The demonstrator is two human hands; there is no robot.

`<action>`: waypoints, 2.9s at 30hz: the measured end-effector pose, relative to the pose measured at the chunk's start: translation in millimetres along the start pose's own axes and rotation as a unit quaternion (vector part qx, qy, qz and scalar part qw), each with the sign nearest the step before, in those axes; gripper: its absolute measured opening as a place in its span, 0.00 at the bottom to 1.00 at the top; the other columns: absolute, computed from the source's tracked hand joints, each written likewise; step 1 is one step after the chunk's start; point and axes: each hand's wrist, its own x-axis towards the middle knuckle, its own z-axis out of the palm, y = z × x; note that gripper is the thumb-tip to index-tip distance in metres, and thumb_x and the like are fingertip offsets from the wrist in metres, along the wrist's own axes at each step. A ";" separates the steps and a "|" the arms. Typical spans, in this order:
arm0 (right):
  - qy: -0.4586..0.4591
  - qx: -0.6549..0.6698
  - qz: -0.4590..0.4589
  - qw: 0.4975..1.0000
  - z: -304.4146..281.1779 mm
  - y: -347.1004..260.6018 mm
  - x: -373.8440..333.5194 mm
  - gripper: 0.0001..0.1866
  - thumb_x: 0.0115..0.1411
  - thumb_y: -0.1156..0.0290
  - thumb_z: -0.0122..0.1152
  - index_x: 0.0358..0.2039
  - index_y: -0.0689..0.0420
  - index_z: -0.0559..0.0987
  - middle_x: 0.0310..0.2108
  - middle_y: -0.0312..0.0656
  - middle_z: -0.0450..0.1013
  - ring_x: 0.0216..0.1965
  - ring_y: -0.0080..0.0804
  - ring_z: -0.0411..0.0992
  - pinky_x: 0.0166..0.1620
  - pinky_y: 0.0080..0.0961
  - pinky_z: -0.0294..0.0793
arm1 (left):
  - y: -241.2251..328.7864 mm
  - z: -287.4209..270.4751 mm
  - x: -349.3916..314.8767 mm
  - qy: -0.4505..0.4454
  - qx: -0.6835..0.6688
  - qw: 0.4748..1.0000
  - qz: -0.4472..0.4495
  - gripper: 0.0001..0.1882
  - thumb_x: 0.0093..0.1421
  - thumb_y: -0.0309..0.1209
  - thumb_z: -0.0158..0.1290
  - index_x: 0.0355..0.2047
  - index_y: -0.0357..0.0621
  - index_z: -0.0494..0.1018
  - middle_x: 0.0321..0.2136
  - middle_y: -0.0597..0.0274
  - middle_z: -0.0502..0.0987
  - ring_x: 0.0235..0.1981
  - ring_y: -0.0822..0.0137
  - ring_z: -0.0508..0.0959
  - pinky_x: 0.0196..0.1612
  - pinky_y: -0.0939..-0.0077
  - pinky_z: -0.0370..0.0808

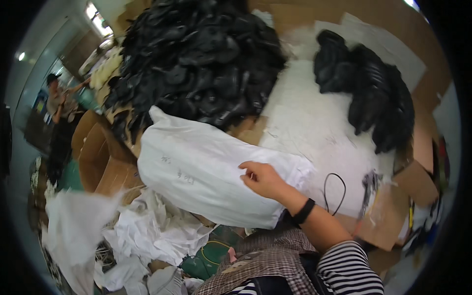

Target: The person unpacks black plastic parts from white polypropylene bags using a yellow utility knife. They cut open the bags, remove the parts, and place them on a table. The person also briefly uses a pneumatic tool to spray the parts.

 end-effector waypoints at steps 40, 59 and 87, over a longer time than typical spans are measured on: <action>0.452 -0.485 0.402 0.632 -442.9 391.8 -662.9 0.22 0.59 0.71 0.48 0.53 0.63 0.65 0.48 0.59 0.68 0.49 0.55 0.67 0.51 0.38 0.67 | -190.3 149.6 -232.8 -0.141 0.236 0.917 -0.288 0.22 0.57 0.35 0.48 0.52 0.45 0.62 0.44 0.54 0.72 0.34 0.52 0.76 0.39 0.58 0.73; 0.023 0.195 0.242 0.950 -80.6 -48.4 48.0 0.19 0.63 0.67 0.40 0.52 0.62 0.65 0.27 0.44 0.71 0.22 0.27 0.71 0.26 0.22 0.73 | -121.5 436.7 106.9 -0.288 0.503 0.758 0.298 0.19 0.48 0.35 0.56 0.41 0.42 0.76 0.36 0.55 0.78 0.39 0.57 0.76 0.45 0.68 0.71; -0.360 -0.425 0.102 0.825 196.8 -41.9 379.8 0.14 0.49 0.75 0.50 0.36 0.63 0.78 0.39 0.54 0.74 0.44 0.51 0.73 0.44 0.37 0.73 | -99.2 498.0 164.7 -0.367 0.404 0.717 0.433 0.06 0.42 0.31 0.61 0.22 0.44 0.80 0.22 0.63 0.77 0.33 0.61 0.72 0.40 0.68 0.67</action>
